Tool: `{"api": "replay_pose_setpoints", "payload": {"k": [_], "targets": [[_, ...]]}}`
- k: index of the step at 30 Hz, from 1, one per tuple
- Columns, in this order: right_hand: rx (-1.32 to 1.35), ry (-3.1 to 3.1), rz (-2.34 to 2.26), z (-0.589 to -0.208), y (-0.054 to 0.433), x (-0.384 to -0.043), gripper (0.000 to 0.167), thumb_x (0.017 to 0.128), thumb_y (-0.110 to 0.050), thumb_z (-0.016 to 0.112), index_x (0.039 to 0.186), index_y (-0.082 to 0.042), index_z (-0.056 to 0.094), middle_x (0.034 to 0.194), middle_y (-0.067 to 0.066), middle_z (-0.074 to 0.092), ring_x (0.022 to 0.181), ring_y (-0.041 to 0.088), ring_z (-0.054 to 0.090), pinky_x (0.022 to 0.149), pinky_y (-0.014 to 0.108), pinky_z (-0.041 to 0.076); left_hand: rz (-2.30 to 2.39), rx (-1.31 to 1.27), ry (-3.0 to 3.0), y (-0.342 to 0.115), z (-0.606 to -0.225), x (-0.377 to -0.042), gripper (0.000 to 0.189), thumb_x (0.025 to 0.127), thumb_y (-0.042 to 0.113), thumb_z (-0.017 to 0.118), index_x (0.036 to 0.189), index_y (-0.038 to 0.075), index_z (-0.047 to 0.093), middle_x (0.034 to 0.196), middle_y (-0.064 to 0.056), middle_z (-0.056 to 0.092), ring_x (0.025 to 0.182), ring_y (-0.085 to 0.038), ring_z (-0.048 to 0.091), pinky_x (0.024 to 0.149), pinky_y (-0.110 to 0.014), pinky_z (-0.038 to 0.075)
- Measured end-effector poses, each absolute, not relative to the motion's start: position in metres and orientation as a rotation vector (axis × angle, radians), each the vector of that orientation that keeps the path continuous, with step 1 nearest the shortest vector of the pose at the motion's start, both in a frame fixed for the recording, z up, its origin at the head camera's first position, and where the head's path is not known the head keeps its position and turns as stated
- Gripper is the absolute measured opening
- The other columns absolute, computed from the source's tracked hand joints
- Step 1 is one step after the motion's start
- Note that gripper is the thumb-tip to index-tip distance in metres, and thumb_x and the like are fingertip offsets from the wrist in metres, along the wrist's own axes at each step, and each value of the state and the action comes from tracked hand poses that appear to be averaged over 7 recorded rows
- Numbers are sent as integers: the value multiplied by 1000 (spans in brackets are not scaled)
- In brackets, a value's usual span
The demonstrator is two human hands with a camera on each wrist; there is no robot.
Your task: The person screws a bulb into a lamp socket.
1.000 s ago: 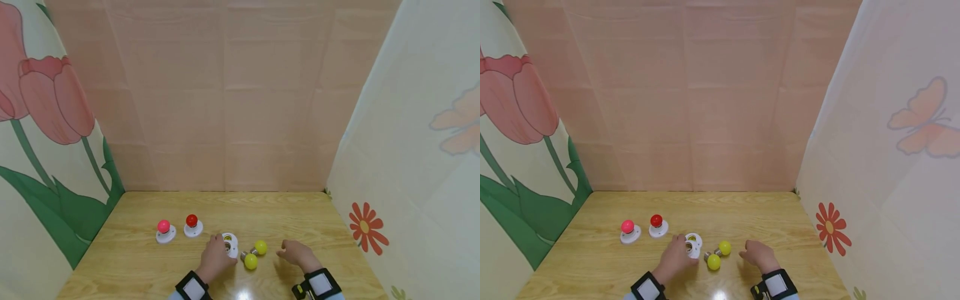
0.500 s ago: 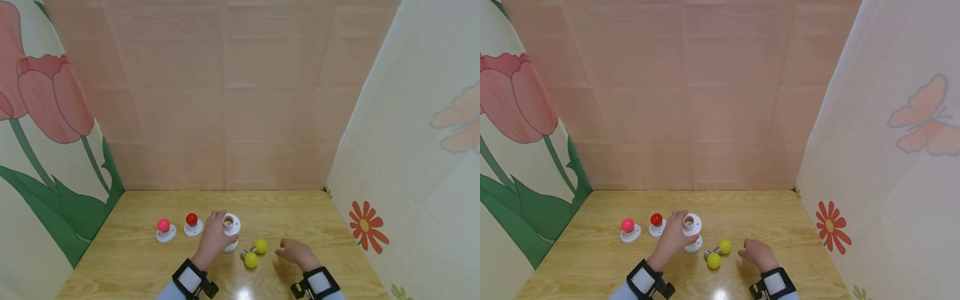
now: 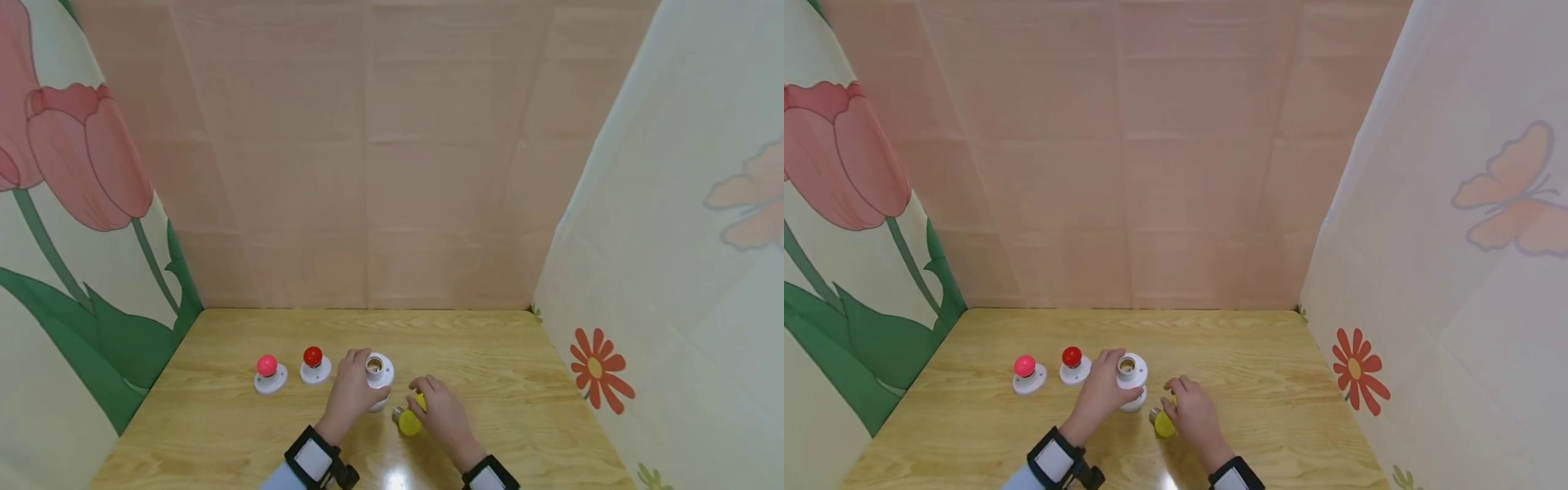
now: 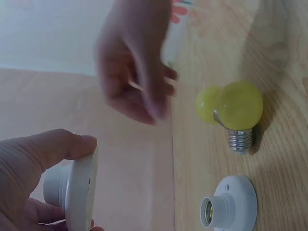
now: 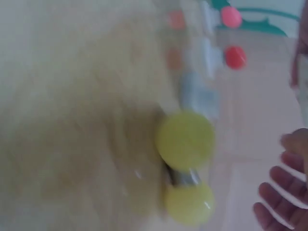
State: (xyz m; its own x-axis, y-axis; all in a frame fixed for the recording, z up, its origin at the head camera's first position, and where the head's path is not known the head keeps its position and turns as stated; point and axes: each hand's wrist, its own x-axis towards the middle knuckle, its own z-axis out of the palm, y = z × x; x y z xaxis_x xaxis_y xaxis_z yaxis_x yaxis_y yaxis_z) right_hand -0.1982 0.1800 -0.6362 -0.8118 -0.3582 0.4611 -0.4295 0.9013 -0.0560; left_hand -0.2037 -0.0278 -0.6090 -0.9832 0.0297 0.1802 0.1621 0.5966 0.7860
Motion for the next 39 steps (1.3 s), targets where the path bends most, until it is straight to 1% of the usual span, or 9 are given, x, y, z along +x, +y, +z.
{"api": "replay_pose_setpoints", "payload": {"k": [3, 5, 12, 19, 21, 29, 35, 39], "targets": [[620, -2680, 204, -651, 172, -194, 27, 77, -28, 80, 92, -14, 63, 84, -4, 55, 74, 12, 57, 58, 25, 49, -1351, -179, -2674, -27, -609, -202, 79, 63, 29, 90, 128, 1, 54, 122, -16, 54, 109, -31, 54, 88, -45, 54], [605, -2738, 189, -660, 170, -192, 28, 76, -29, 81, 91, -14, 63, 85, -5, 54, 74, 13, 57, 58, 26, 49, -1365, -179, -2679, -27, -610, -202, 79, 63, 29, 90, 128, 1, 54, 121, -15, 54, 108, -31, 55, 89, -45, 54], [545, -2789, 199, -672, 170, -187, 28, 70, -26, 80, 90, -15, 64, 90, -3, 55, 80, 18, 56, 57, 29, 49, -1386, -160, -2703, -26, -611, -200, 80, 65, 29, 89, 131, 3, 53, 123, -14, 54, 108, -29, 54, 90, -45, 53], [555, -2781, 251, -682, 170, -188, 27, 69, -24, 81, 88, -16, 65, 94, -5, 57, 82, 17, 54, 65, 30, 52, -1398, -153, -2717, -24, -611, -201, 81, 64, 29, 90, 132, 4, 52, 125, -14, 53, 110, -30, 54, 91, -46, 53], [541, -2779, 260, -685, 170, -187, 27, 68, -24, 81, 88, -17, 65, 94, -6, 58, 81, 16, 53, 66, 29, 52, -1401, -153, -2720, -23, -612, -200, 81, 64, 30, 90, 132, 4, 52, 125, -15, 53, 110, -30, 54, 91, -46, 53], [467, -2813, 344, -685, 166, -184, 25, 68, -21, 80, 87, -14, 65, 94, -5, 59, 82, 17, 53, 70, 33, 52, -1424, -167, -2698, -23, -613, -198, 81, 64, 29, 90, 131, 4, 53, 123, -14, 54, 109, -30, 55, 90, -46, 53], [430, -2821, 392, -683, 165, -183, 24, 68, -20, 81, 84, -17, 64, 93, -6, 59, 83, 17, 54, 67, 30, 51, -1432, -168, -2689, -26, -615, -199, 78, 64, 29, 90, 129, 4, 54, 122, -13, 54, 108, -29, 55, 90, -46, 53], [430, -2820, 398, -682, 165, -183, 24, 68, -20, 81, 84, -16, 64, 93, -6, 59, 84, 17, 54, 67, 30, 51, -1421, -169, -2697, -27, -616, -199, 78, 65, 30, 89, 129, 4, 54, 122, -14, 54, 109, -29, 55, 91, -47, 53]]}}
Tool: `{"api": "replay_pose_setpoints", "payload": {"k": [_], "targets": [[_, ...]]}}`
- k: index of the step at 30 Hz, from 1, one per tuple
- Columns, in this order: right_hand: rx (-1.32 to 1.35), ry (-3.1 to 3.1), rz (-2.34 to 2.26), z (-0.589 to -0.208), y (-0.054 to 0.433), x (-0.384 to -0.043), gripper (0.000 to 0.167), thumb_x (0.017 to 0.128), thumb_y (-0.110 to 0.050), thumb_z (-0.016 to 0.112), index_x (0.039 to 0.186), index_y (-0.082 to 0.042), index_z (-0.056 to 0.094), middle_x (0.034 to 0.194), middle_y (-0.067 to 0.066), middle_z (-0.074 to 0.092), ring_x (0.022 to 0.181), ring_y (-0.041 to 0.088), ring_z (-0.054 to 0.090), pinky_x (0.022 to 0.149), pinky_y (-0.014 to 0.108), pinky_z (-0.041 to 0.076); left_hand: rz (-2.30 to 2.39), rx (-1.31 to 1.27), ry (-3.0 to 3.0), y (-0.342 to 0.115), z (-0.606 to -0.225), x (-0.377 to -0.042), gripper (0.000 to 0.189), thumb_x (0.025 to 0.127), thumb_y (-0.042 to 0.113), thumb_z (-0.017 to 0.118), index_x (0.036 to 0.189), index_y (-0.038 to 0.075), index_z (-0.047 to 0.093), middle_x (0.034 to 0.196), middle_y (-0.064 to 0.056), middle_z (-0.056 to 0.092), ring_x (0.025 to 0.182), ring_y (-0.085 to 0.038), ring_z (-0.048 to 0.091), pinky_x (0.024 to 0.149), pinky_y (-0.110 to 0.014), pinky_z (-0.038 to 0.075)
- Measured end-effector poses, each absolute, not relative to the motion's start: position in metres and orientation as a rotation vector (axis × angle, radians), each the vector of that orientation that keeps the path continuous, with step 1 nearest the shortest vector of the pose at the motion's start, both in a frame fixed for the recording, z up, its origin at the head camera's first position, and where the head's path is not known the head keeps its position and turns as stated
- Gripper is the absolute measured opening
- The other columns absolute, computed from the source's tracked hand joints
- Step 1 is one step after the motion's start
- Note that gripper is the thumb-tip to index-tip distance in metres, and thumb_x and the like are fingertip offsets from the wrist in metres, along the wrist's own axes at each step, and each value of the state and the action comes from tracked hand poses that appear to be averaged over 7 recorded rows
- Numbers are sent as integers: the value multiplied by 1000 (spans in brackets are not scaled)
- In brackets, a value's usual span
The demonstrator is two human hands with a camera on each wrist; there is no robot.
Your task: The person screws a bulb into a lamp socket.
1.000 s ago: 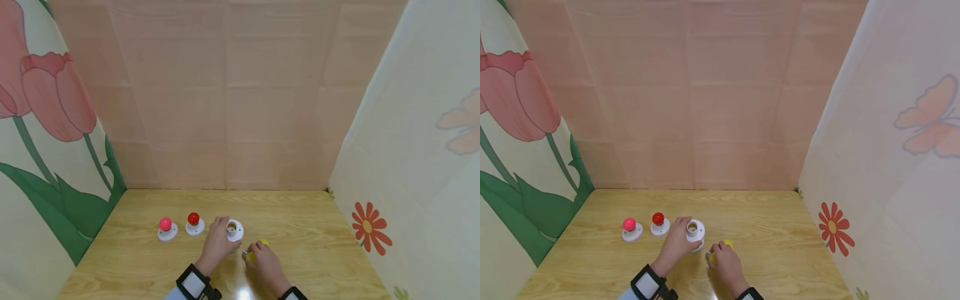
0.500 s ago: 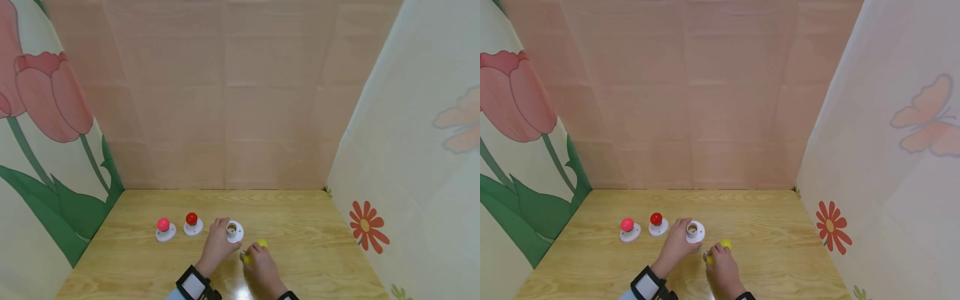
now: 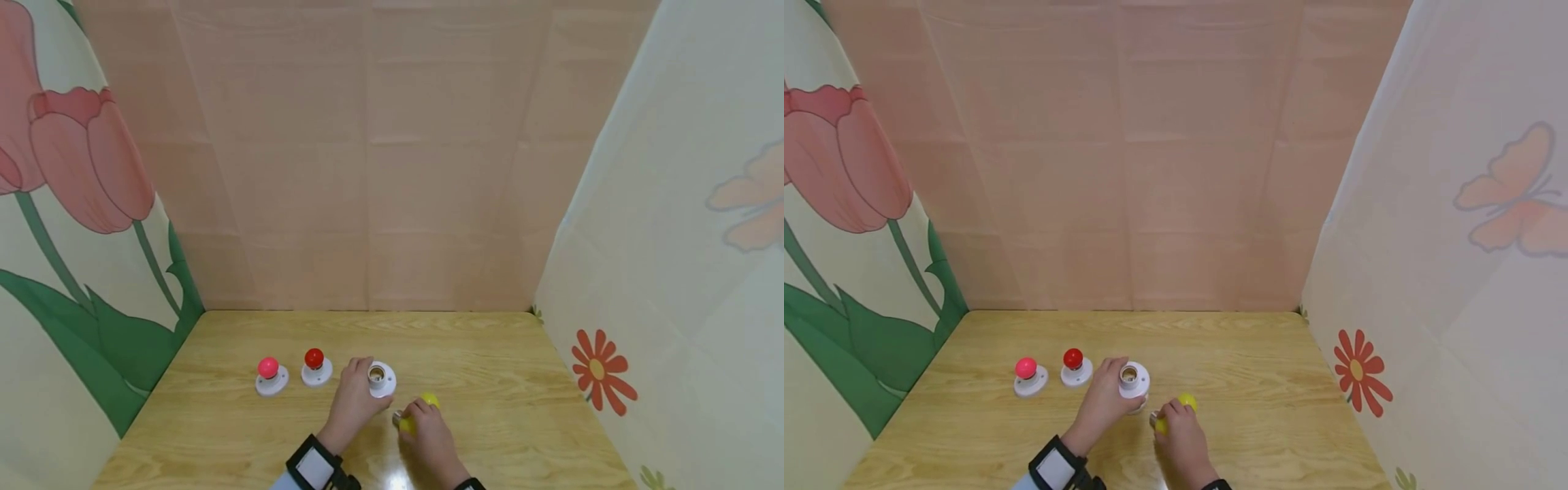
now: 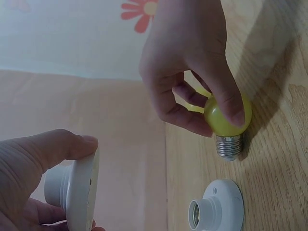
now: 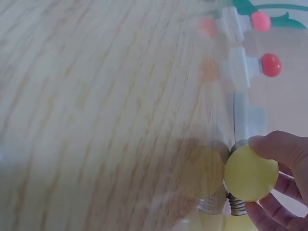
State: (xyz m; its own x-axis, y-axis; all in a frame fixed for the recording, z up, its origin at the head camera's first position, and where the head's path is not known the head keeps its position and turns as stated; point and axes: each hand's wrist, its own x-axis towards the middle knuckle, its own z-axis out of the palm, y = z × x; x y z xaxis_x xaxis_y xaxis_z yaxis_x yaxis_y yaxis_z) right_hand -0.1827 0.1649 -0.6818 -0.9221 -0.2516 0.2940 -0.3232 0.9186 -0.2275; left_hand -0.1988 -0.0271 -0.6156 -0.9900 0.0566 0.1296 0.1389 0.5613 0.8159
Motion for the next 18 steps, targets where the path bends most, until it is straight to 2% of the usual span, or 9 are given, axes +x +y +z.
{"api": "replay_pose_setpoints", "payload": {"k": [14, 18], "targets": [[423, -2778, 418, -685, 165, -181, 26, 67, -21, 84, 84, -16, 65, 93, -5, 60, 83, 18, 54, 68, 31, 52, -1412, -156, -2723, -24, -614, -197, 78, 64, 30, 90, 128, 3, 54, 120, -14, 55, 107, -29, 56, 90, -47, 53], [430, -2783, 410, -686, 166, -180, 26, 69, -21, 83, 87, -16, 66, 95, -4, 60, 85, 19, 54, 72, 34, 53, -1395, -154, -2725, -23, -615, -198, 79, 64, 30, 90, 129, 3, 54, 121, -14, 55, 108, -29, 55, 90, -46, 53]]}}
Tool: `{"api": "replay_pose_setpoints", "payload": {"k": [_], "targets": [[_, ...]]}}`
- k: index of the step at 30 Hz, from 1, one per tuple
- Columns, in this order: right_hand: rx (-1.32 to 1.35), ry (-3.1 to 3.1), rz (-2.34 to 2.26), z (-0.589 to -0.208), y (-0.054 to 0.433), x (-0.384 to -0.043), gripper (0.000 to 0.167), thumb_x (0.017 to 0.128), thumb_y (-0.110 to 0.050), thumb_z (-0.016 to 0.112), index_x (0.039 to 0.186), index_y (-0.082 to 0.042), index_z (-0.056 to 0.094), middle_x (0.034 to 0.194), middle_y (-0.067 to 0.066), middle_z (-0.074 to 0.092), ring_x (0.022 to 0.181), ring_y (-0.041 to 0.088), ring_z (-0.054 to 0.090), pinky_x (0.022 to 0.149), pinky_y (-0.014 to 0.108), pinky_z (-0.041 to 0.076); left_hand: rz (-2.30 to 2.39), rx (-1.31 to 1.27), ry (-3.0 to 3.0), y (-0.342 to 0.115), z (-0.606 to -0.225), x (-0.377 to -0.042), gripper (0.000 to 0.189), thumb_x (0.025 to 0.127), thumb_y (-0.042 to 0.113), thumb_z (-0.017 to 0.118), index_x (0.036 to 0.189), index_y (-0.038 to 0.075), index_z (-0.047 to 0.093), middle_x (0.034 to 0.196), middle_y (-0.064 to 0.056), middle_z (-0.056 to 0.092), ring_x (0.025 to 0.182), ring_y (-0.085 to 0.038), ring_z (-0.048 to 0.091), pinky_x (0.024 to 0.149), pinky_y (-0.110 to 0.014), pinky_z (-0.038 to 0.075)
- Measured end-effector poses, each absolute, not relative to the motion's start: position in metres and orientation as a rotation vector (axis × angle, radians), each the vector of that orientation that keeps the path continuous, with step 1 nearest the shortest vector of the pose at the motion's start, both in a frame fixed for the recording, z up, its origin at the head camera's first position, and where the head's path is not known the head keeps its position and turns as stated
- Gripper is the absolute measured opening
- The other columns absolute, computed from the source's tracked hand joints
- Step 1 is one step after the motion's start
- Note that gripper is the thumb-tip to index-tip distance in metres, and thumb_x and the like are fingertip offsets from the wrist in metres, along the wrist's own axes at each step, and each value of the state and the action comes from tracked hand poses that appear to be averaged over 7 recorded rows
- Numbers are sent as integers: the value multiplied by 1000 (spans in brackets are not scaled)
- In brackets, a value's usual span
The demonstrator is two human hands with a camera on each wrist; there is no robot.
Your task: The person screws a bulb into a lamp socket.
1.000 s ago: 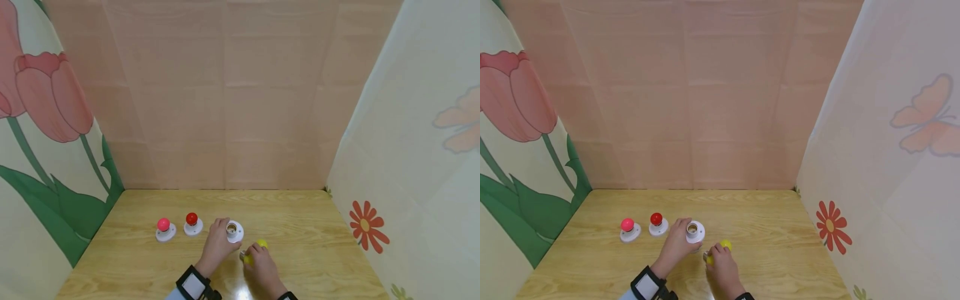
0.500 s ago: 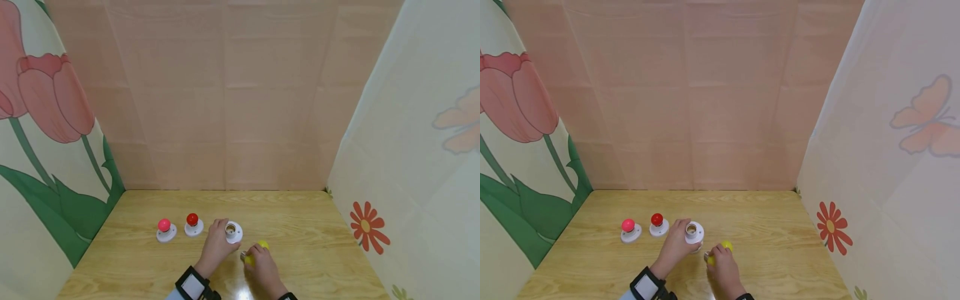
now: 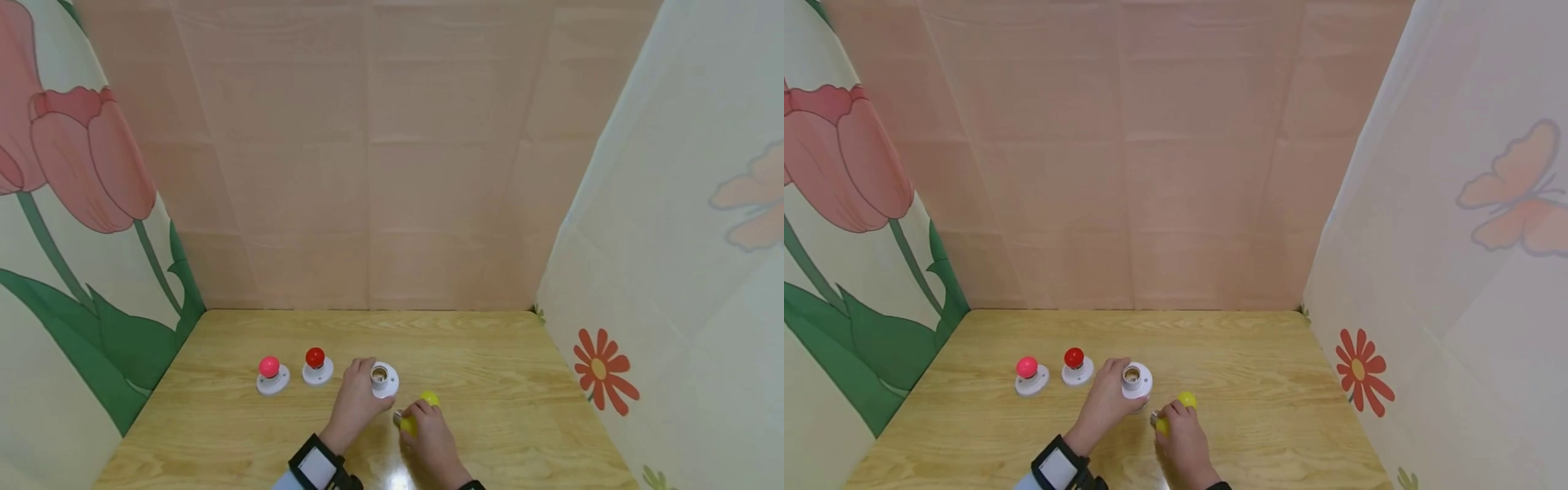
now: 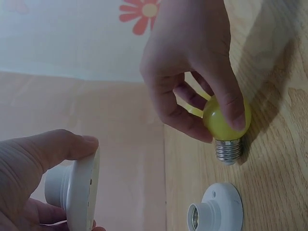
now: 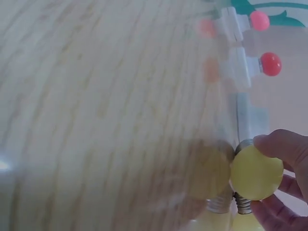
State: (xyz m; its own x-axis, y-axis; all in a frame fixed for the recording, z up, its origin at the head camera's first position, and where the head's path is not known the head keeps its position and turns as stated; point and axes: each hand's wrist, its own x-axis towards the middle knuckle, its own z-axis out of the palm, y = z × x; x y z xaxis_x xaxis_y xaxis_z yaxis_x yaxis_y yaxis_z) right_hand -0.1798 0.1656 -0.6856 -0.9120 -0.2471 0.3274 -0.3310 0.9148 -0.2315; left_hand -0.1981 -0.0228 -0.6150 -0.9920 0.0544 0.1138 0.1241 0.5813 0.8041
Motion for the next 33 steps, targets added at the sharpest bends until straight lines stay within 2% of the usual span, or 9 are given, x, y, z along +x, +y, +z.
{"api": "replay_pose_setpoints", "payload": {"k": [3, 10, 13, 18, 24, 28, 33], "targets": [[457, -2747, 391, -688, 168, -179, 26, 69, -22, 83, 89, -16, 68, 95, -4, 61, 86, 18, 55, 73, 34, 54, -1388, -162, -2711, -22, -614, -198, 78, 64, 30, 90, 128, 3, 54, 121, -14, 55, 108, -29, 55, 90, -46, 53], [523, -2666, 398, -693, 173, -178, 27, 67, -19, 83, 90, -16, 68, 95, -6, 61, 84, 16, 54, 64, 26, 49, -1365, -170, -2697, -20, -612, -197, 78, 64, 29, 90, 127, 3, 54, 120, -14, 55, 107, -30, 55, 89, -46, 54], [538, -2693, 419, -683, 173, -179, 25, 69, -20, 83, 89, -17, 69, 94, -7, 61, 83, 14, 54, 63, 24, 47, -1371, -174, -2702, -20, -612, -197, 78, 64, 29, 90, 128, 2, 54, 121, -14, 54, 108, -29, 55, 90, -45, 54], [512, -2883, 562, -621, 169, -185, 30, 71, -15, 81, 98, -9, 69, 96, 4, 58, 81, 17, 57, 67, 30, 52, -1395, -213, -2668, -20, -611, -198, 77, 63, 26, 90, 126, 1, 54, 119, -15, 54, 106, -30, 55, 88, -46, 54], [392, -2979, 699, -535, 160, -191, 42, 77, -8, 78, 115, -1, 61, 111, 16, 58, 92, 24, 61, 75, 38, 57, -1404, -230, -2664, -18, -612, -199, 78, 61, 24, 91, 126, 0, 55, 118, -15, 55, 106, -30, 55, 90, -46, 53], [405, -2899, 764, -502, 152, -191, 43, 79, -7, 78, 116, -2, 57, 112, 14, 62, 92, 20, 61, 76, 35, 57, -1426, -251, -2675, -13, -613, -199, 80, 61, 23, 91, 128, -1, 54, 119, -16, 55, 107, -32, 56, 90, -47, 52], [551, -2760, 824, -489, 142, -188, 41, 81, -13, 78, 118, -9, 61, 114, 6, 62, 93, 15, 61, 75, 29, 56, -1412, -286, -2715, -7, -612, -200, 82, 62, 27, 91, 131, 0, 53, 123, -16, 55, 110, -32, 56, 89, -46, 54]]}}
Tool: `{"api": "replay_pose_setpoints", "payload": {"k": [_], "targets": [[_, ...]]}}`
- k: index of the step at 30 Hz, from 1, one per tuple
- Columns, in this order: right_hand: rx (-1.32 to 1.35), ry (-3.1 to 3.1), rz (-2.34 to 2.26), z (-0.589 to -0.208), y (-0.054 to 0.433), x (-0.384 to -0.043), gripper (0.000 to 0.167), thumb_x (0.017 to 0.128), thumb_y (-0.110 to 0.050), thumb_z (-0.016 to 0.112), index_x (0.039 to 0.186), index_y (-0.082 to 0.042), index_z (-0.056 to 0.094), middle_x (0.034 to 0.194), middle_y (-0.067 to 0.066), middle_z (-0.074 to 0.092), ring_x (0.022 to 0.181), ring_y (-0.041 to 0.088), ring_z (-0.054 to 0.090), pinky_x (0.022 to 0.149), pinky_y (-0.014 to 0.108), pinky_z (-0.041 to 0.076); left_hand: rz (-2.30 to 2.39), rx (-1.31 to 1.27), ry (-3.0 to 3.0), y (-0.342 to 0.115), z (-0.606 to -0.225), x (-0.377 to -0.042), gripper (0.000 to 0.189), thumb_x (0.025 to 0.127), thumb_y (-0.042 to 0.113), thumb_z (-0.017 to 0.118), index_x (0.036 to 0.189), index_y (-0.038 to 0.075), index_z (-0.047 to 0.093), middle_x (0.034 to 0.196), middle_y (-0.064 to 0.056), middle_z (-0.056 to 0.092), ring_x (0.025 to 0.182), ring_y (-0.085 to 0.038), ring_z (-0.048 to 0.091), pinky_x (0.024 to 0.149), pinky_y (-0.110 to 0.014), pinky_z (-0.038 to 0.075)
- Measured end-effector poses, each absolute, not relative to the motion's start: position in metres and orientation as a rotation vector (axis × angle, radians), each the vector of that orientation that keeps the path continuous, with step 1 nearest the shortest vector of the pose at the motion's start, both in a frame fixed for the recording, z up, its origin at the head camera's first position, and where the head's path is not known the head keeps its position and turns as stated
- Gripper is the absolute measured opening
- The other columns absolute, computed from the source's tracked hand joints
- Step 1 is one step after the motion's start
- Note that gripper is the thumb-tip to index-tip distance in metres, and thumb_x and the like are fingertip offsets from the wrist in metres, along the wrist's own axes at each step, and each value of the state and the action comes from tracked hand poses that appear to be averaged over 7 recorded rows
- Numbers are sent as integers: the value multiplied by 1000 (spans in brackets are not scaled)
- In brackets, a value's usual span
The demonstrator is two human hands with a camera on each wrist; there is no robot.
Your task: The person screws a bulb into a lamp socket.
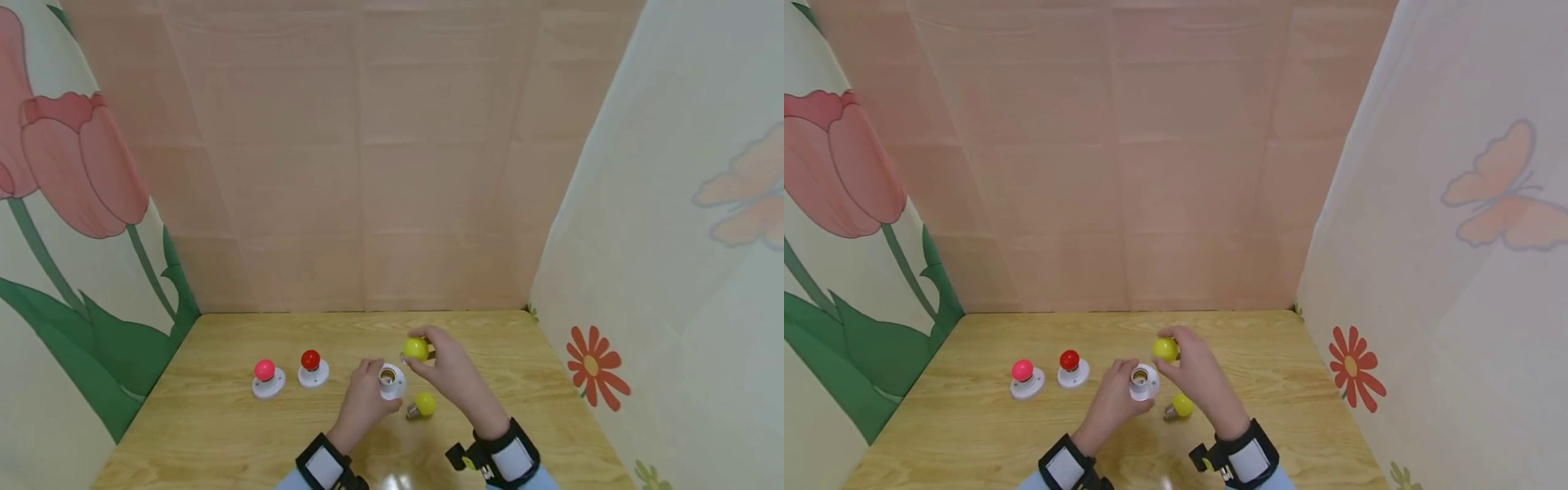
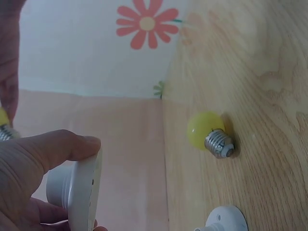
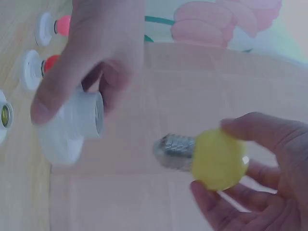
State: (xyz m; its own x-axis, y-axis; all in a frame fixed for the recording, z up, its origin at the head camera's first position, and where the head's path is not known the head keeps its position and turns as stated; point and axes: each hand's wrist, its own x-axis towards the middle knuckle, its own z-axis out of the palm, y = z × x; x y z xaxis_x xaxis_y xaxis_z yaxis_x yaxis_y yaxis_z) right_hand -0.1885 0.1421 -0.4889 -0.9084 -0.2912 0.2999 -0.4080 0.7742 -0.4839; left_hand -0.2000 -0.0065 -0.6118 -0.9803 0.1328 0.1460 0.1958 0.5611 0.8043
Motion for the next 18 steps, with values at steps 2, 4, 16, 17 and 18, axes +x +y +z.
{"api": "replay_pose_setpoints", "payload": {"k": [2, 4, 16, 17, 18], "targets": [[633, -2689, 835, -493, 139, -189, 40, 82, -16, 77, 119, -13, 63, 116, 2, 61, 95, 13, 61, 75, 26, 56, -1404, -290, -2731, -5, -611, -200, 82, 63, 28, 90, 131, 2, 54, 125, -15, 55, 111, -33, 56, 89, -46, 54], [710, -2617, 858, -501, 136, -191, 41, 82, -17, 77, 121, -15, 63, 117, 1, 61, 97, 13, 61, 75, 27, 56, -1394, -299, -2730, -3, -610, -201, 80, 63, 28, 91, 130, 3, 56, 124, -14, 56, 111, -32, 56, 88, -47, 54], [832, -2406, 839, -548, 135, -200, 46, 79, -16, 80, 120, -8, 60, 120, 5, 64, 104, 17, 62, 74, 30, 58, -1355, -304, -2665, 0, -608, -199, 68, 62, 25, 92, 118, 3, 61, 113, -9, 58, 103, -27, 57, 83, -43, 55], [840, -2398, 831, -551, 136, -200, 46, 79, -17, 80, 120, -8, 61, 120, 5, 64, 104, 18, 62, 74, 31, 58, -1361, -309, -2659, 0, -608, -199, 67, 62, 24, 92, 117, 3, 61, 113, -9, 58, 102, -27, 57, 84, -44, 55], [848, -2394, 831, -554, 137, -201, 45, 79, -16, 80, 119, -7, 61, 120, 6, 64, 104, 18, 62, 73, 32, 58, -1366, -311, -2655, -1, -608, -199, 67, 62, 24, 92, 117, 3, 61, 112, -8, 58, 102, -27, 57, 84, -44, 55]]}}
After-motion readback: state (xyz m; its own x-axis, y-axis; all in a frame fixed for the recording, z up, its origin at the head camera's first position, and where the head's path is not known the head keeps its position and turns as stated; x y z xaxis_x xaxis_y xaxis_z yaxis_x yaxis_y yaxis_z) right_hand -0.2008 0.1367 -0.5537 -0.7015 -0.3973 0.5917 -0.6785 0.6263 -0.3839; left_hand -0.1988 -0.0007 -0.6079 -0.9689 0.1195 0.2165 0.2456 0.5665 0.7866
